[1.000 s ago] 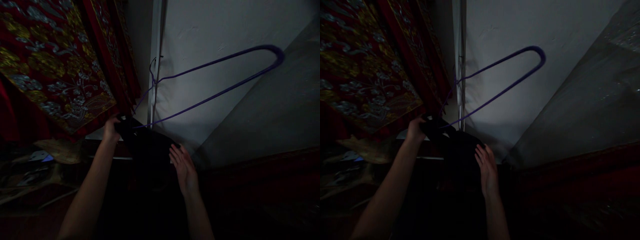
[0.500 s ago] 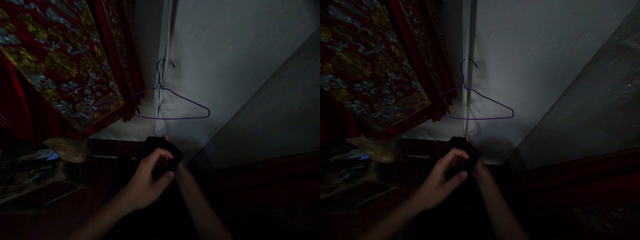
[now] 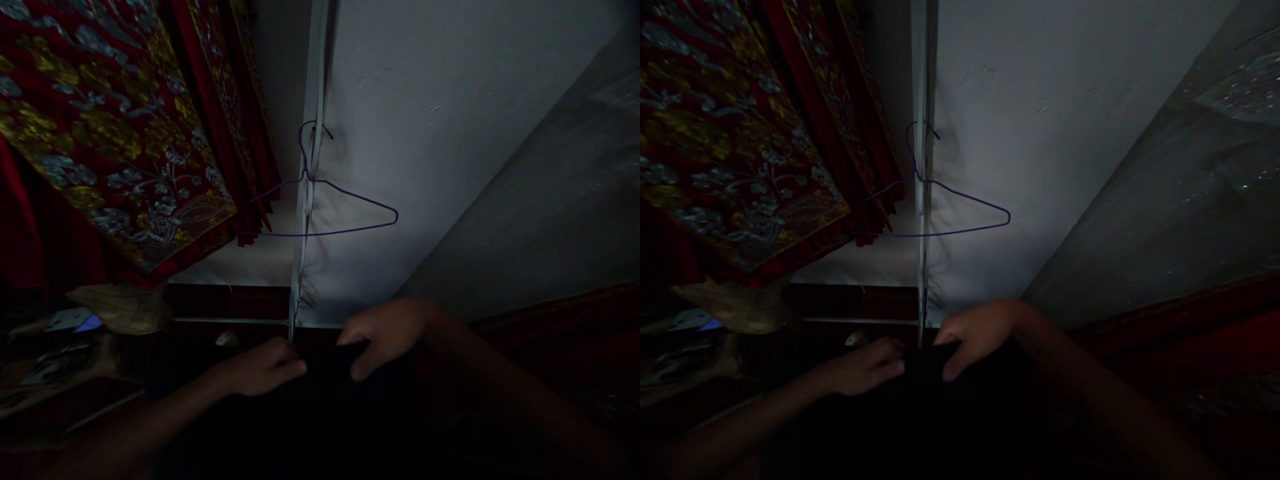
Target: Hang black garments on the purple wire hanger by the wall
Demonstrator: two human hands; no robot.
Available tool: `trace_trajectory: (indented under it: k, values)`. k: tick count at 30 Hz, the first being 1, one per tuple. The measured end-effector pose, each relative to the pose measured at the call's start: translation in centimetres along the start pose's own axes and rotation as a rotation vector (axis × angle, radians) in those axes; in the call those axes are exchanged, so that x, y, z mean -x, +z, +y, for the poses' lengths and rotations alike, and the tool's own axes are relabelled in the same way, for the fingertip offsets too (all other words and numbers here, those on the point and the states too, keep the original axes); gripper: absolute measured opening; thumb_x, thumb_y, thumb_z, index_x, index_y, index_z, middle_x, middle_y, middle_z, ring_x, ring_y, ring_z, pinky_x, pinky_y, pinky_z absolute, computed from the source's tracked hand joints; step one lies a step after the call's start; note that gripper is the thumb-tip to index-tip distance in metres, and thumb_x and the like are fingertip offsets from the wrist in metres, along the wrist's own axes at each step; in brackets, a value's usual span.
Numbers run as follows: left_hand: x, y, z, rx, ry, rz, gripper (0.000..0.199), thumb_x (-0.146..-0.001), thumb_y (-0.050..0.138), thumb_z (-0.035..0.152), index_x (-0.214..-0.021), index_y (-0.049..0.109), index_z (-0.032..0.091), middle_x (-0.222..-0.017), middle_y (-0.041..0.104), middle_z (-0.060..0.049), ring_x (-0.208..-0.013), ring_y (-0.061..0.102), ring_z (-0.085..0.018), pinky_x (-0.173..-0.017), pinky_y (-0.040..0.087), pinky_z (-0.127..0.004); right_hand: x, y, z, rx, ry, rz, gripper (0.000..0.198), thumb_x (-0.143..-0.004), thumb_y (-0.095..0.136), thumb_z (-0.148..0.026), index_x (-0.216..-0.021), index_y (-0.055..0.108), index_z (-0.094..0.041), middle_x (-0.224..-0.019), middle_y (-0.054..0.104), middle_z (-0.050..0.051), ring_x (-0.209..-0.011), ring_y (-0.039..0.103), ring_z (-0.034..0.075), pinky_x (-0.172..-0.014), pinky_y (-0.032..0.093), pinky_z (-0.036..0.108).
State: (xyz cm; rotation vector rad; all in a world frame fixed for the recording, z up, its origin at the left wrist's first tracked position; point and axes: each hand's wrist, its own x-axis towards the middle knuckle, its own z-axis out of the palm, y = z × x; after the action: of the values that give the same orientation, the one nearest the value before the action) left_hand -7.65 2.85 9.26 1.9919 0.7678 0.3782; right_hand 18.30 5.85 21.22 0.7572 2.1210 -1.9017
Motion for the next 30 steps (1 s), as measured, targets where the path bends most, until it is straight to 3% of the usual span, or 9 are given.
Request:
trace_trajectory:
  k: [3, 7, 11, 13, 16, 19, 22, 26, 30]
  values:
    - [1.4, -2.8, -0.8, -0.193, -0.075, 0.072, 0.049, -0.094, 0.054, 0.063, -0.083, 0.073, 0.020, -0.077, 0.071, -0.005, -0.073, 0.064, -0.022, -0.071, 0.048, -0.029, 0.4, -2.6, 0.9, 0.293, -0.126, 0.438, 0.019, -0.077, 0.063, -0.008, -0.073, 0.077, -0.020, -0.062, 0.070, -0.002, -0.050, 0.060, 0.012, -0.047, 0.043, 0.021]
    - [2.5, -7.7, 1.0, -0.259, -0.191, 0.174, 0.036, -0.095, 0.056, 0.053, -0.102, 0.076, 0.023, -0.101, 0.078, -0.006, -0.089, 0.071, -0.026, -0.083, 0.049, -0.032, -0.4, -5.5, 0.3, 0.489, -0.338, 1.024, 0.038, -0.072, 0.058, -0.004, -0.098, 0.077, -0.023, -0.087, 0.076, -0.001, -0.071, 0.067, 0.016, -0.066, 0.049, 0.026]
    - [3.7, -9.5, 1.0, -0.211, -0.266, 0.234, 0.034, -0.096, 0.054, 0.049, -0.107, 0.074, 0.025, -0.110, 0.078, -0.007, -0.099, 0.072, -0.031, -0.090, 0.049, -0.036, -2.2, -8.8, 0.1, 0.537, -0.433, 1.315, 0.028, -0.082, 0.059, -0.016, -0.106, 0.074, -0.019, -0.101, 0.075, 0.004, -0.091, 0.068, 0.021, -0.083, 0.049, 0.033]
    - [4.4, -9.8, 0.0, -0.260, -0.307, 0.308, 0.032, -0.095, 0.051, 0.043, -0.111, 0.071, 0.024, -0.108, 0.077, -0.010, -0.098, 0.071, -0.032, -0.090, 0.049, -0.038, -3.2, -10.3, 1.1, 0.486, -0.384, 1.321, 0.023, -0.083, 0.059, -0.019, -0.101, 0.073, -0.018, -0.101, 0.074, 0.006, -0.093, 0.067, 0.021, -0.087, 0.048, 0.034]
    - [5.1, -10.5, -1.7, -0.470, -0.410, 0.436, 0.033, -0.092, 0.047, 0.033, -0.117, 0.064, 0.020, -0.096, 0.074, -0.012, -0.092, 0.070, -0.032, -0.085, 0.049, -0.039, -3.5, -11.2, 3.2, 0.453, -0.293, 1.160, 0.014, -0.083, 0.055, -0.021, -0.081, 0.068, -0.018, -0.079, 0.069, 0.002, -0.075, 0.063, 0.018, -0.074, 0.046, 0.030]
    - [4.8, -11.9, -2.3, -0.572, -0.428, 0.464, 0.026, -0.087, 0.046, 0.025, -0.105, 0.063, 0.020, -0.080, 0.069, -0.008, -0.081, 0.068, -0.029, -0.078, 0.049, -0.037, -1.8, -10.7, 4.0, 0.531, -0.304, 1.049, 0.013, -0.081, 0.053, -0.021, -0.075, 0.064, -0.018, -0.070, 0.062, -0.001, -0.067, 0.058, 0.016, -0.065, 0.041, 0.026]
    - [3.7, -13.8, -1.4, -0.557, -0.264, 0.562, 0.020, -0.082, 0.043, 0.021, -0.093, 0.060, 0.021, -0.084, 0.067, -0.006, -0.082, 0.065, -0.025, -0.079, 0.050, -0.035, 0.9, -10.1, 2.9, 0.607, -0.267, 1.003, 0.014, -0.084, 0.055, -0.026, -0.082, 0.067, -0.018, -0.076, 0.067, 0.000, -0.071, 0.061, 0.016, -0.067, 0.042, 0.026]
    - [1.0, -16.3, 1.1, -0.507, -0.030, 0.868, 0.037, -0.079, 0.041, 0.018, -0.113, 0.056, 0.017, -0.092, 0.066, -0.004, -0.083, 0.062, -0.021, -0.078, 0.051, -0.033, 3.0, -9.3, 0.7, 0.643, -0.189, 0.954, 0.029, -0.092, 0.055, -0.041, -0.085, 0.071, -0.018, -0.077, 0.070, 0.002, -0.071, 0.063, 0.018, -0.065, 0.044, 0.027]
    - [-1.7, -18.4, 4.2, -0.407, 0.132, 0.802, 0.055, -0.077, 0.043, 0.020, -0.130, 0.056, 0.013, -0.106, 0.070, -0.007, -0.095, 0.066, -0.023, -0.085, 0.054, -0.034, 2.9, -8.0, 0.4, 0.645, -0.240, 0.936, 0.033, -0.097, 0.051, -0.042, -0.097, 0.074, -0.019, -0.092, 0.075, 0.004, -0.082, 0.068, 0.020, -0.073, 0.050, 0.029]
